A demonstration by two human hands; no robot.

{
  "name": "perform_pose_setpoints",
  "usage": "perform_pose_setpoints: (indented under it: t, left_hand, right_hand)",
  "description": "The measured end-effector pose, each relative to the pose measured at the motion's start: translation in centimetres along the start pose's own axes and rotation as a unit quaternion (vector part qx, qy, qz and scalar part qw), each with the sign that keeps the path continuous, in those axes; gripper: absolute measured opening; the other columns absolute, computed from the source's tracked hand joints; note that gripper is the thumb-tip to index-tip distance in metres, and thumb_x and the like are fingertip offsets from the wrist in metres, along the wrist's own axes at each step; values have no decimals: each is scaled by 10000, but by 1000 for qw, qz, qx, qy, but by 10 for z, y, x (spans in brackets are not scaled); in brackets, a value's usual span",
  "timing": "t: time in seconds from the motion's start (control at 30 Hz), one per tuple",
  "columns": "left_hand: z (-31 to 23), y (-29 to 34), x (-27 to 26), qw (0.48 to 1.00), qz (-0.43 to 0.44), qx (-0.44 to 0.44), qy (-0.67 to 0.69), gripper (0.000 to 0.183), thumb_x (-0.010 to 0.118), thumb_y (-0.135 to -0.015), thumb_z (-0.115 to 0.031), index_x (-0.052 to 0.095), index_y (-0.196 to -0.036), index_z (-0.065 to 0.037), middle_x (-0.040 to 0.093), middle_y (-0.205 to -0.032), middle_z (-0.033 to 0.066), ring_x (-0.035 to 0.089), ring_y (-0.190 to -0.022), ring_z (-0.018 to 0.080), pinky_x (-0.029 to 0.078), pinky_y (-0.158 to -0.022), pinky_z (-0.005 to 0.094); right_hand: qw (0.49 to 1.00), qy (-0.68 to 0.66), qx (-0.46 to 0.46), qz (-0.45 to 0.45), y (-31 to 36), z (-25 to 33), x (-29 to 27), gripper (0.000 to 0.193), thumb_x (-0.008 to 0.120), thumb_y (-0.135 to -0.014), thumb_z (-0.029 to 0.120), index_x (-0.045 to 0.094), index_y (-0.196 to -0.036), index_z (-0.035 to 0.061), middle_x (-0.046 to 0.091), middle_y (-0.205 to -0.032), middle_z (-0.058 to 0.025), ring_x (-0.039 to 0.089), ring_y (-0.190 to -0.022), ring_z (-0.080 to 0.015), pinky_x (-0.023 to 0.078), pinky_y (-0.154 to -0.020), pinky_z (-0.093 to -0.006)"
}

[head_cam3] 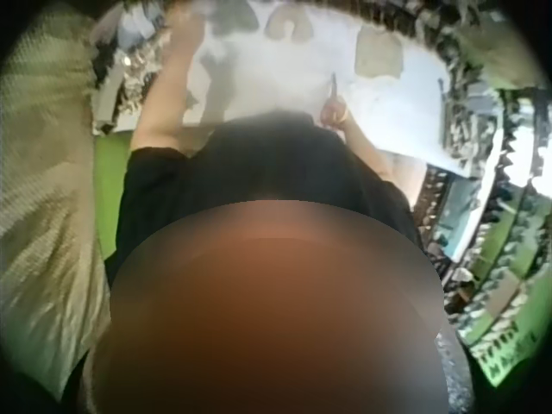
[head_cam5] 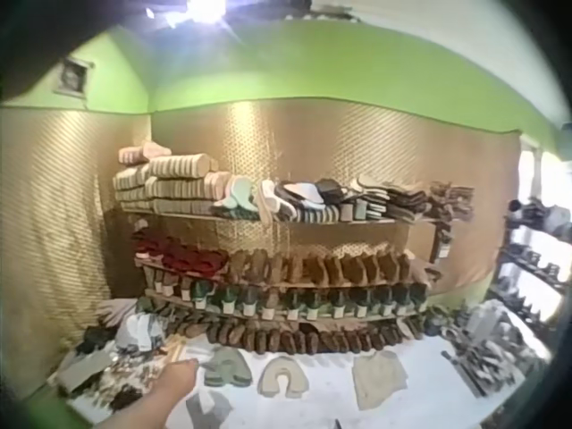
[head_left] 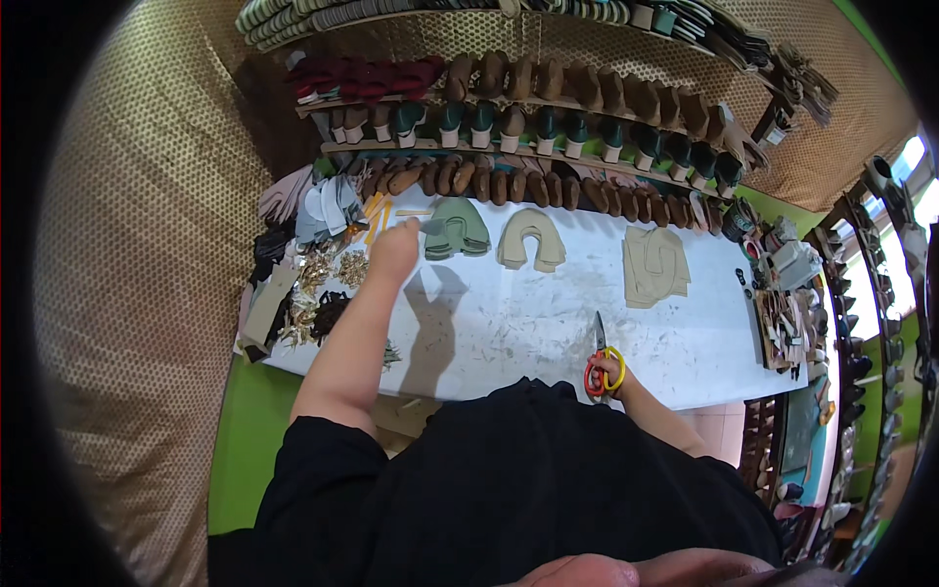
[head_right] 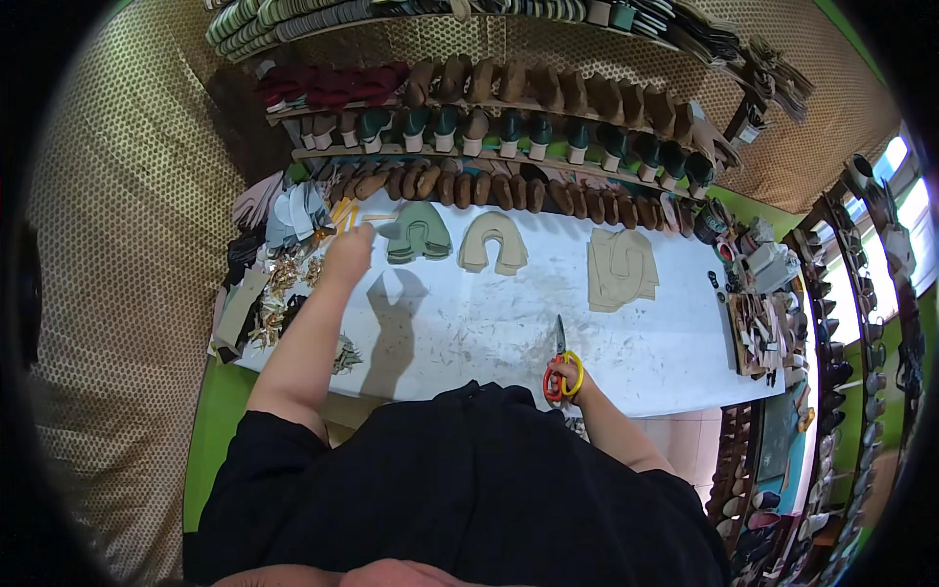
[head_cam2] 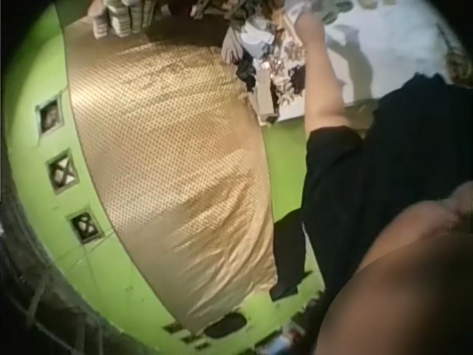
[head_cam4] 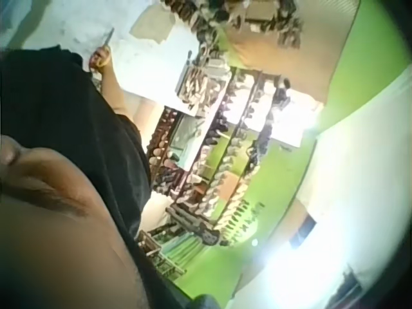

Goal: Cutting out leather or synthetic parts for shoes using scissors and organizing small components on a workbench.

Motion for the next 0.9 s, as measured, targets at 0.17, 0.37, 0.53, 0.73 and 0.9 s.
perform_pose_setpoints:
  t: [0.17,0.37,0.53,0.73,0.9]
  left_hand:
    - [-84,67,68,992,41,119,-26,52,554,-804,-108,570,-823,-62,646,-731,141,648,-644,305,535,-590,425]
    - [-154,165,142,976,136,145,89,151,525,-837,-155,601,-900,-40,678,-1004,173,683,-968,323,551,-793,424]
    - [-160,179,165,968,180,155,80,271,520,-872,-178,600,-1074,-15,642,-1215,179,644,-1114,314,532,-894,401]
    - [-149,178,174,947,191,221,131,419,581,-907,-282,576,-1261,-57,596,-1325,118,568,-1231,278,490,-976,369]
    - [-145,189,178,933,147,287,158,425,634,-884,-256,590,-1264,-71,584,-1344,102,532,-1273,260,459,-1014,369]
  right_hand:
    - [999,-6,26,18,0,-1,-6,189,675,-863,208,532,-922,99,528,-590,-46,526,-443,-197,463,-443,-329]
    - [998,-3,31,57,-2,0,-4,206,672,-861,235,592,-978,86,548,-618,-44,544,-495,-170,478,-488,-321]
    - [997,9,42,70,-6,-1,-6,242,670,-859,268,584,-1014,103,517,-631,-37,517,-486,-187,479,-521,-357]
    - [997,-12,44,65,-2,1,-2,246,668,-856,255,560,-995,84,524,-620,-40,530,-473,-182,458,-477,-318]
    - [997,-21,56,38,-3,-4,-7,329,678,-857,277,548,-1078,71,520,-621,-41,523,-473,-179,456,-479,-318]
Point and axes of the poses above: each hand's wrist, its own y-axis away from the middle knuckle, its own x-axis out of the palm, z = x × y, the point moved 6 cm from there along -y, towards the middle knuckle
